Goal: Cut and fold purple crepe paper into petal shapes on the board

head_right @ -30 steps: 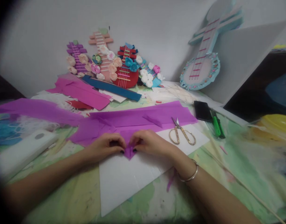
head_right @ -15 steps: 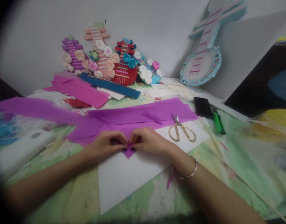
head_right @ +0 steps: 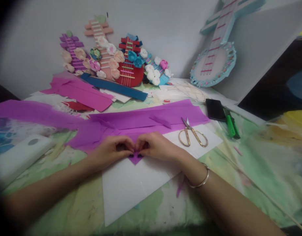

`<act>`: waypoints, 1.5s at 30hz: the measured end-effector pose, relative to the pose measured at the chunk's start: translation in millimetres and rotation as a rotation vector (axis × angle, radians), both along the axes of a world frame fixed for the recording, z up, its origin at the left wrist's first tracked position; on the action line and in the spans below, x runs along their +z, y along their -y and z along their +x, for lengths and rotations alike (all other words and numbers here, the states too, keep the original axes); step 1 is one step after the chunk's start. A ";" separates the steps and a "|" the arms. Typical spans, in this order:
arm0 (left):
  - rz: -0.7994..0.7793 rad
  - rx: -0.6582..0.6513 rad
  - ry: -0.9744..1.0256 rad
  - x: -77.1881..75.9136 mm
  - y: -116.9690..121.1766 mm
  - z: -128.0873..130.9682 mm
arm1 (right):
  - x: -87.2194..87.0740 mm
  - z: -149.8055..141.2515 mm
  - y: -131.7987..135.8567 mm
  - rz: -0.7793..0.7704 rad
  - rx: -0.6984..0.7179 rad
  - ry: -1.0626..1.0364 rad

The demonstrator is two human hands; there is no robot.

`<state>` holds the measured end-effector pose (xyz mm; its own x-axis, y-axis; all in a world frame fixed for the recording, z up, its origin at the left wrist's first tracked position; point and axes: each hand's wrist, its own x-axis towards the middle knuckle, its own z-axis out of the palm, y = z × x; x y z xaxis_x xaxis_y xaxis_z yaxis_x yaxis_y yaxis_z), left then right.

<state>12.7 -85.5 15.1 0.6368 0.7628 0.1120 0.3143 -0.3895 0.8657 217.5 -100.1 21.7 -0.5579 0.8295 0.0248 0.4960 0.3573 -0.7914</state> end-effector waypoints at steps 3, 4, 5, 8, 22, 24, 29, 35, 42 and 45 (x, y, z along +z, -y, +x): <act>0.017 -0.004 -0.011 0.9 -0.9 0.8 | 0.2 -0.3 -0.1 0.004 0.004 0.011; 0.025 0.001 -0.019 1.3 -1.2 1.2 | 0.3 -0.5 0.0 0.007 0.006 0.013; 0.040 0.012 -0.029 1.7 -1.4 1.6 | 0.3 -0.6 0.0 0.012 0.007 0.015; 0.101 0.051 -0.069 3.3 -2.0 2.8 | 0.3 -0.8 0.0 0.030 0.010 0.028; 0.144 0.012 -0.123 2.6 -3.3 1.5 | 1.7 -0.9 -0.5 0.145 0.126 0.047; 0.173 -0.027 -0.129 3.2 -3.2 1.1 | 2.1 -0.7 -0.6 0.172 0.133 0.063; 0.254 -0.095 -0.125 4.5 -3.1 0.5 | 2.0 -0.1 -0.8 0.178 0.153 0.053; 0.334 -0.148 -0.158 6.9 2.4 0.7 | -0.2 -0.2 -0.8 0.164 0.143 0.029; 0.328 -0.172 -0.180 10.6 6.1 -3.4 | 1.4 -0.6 0.2 0.141 0.137 0.040; 0.383 -0.204 -0.174 11.9 7.4 -7.8 | 2.2 -0.6 0.1 0.146 0.148 0.046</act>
<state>4.9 -92.8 27.0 0.8040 0.5444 0.2393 0.3255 -0.7397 0.5890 216.9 -100.1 23.9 -0.6769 0.7277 0.1109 0.4635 0.5384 -0.7038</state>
